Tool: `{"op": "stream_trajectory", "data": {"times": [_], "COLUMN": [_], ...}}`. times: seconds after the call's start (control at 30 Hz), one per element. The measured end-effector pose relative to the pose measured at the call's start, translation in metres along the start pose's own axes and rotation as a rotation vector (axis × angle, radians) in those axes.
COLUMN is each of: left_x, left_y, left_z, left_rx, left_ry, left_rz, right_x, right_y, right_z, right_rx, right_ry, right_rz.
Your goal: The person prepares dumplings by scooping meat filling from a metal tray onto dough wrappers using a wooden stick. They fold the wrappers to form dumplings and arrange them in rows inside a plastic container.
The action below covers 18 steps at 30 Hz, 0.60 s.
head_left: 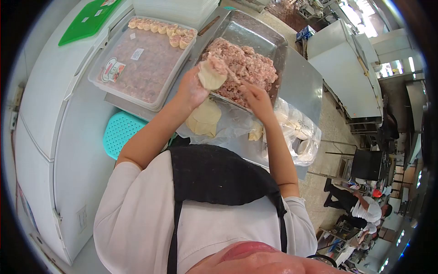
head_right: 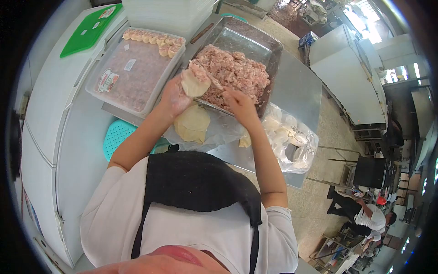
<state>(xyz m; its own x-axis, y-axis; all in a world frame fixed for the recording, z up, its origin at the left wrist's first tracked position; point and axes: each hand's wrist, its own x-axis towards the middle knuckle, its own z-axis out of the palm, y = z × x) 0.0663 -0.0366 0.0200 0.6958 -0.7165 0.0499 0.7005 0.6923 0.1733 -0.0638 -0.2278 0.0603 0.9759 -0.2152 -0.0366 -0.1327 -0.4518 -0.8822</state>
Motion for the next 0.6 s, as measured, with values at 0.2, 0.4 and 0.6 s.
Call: {"op": "stream_trajectory", "data": {"times": [0.2, 0.4, 0.6], "left_x": [0.014, 0.016, 0.023], "left_y": [-0.023, -0.057, -0.076], "left_z": [0.023, 0.06, 0.05], "left_rx": [0.024, 0.042, 0.072], "left_ry": [0.409, 0.456, 0.467], "left_rz": [0.171, 0.141, 0.272], "right_x": [-0.025, -0.046, -0.054], "right_y": [-0.027, -0.03, -0.041], "right_z": [-0.048, -0.062, -0.083], "right_rx": [-0.666, -0.832, -0.905], "right_ry": [-0.01, -0.039, 0.029], "right_rz": [-0.307, -0.332, -0.448]}}
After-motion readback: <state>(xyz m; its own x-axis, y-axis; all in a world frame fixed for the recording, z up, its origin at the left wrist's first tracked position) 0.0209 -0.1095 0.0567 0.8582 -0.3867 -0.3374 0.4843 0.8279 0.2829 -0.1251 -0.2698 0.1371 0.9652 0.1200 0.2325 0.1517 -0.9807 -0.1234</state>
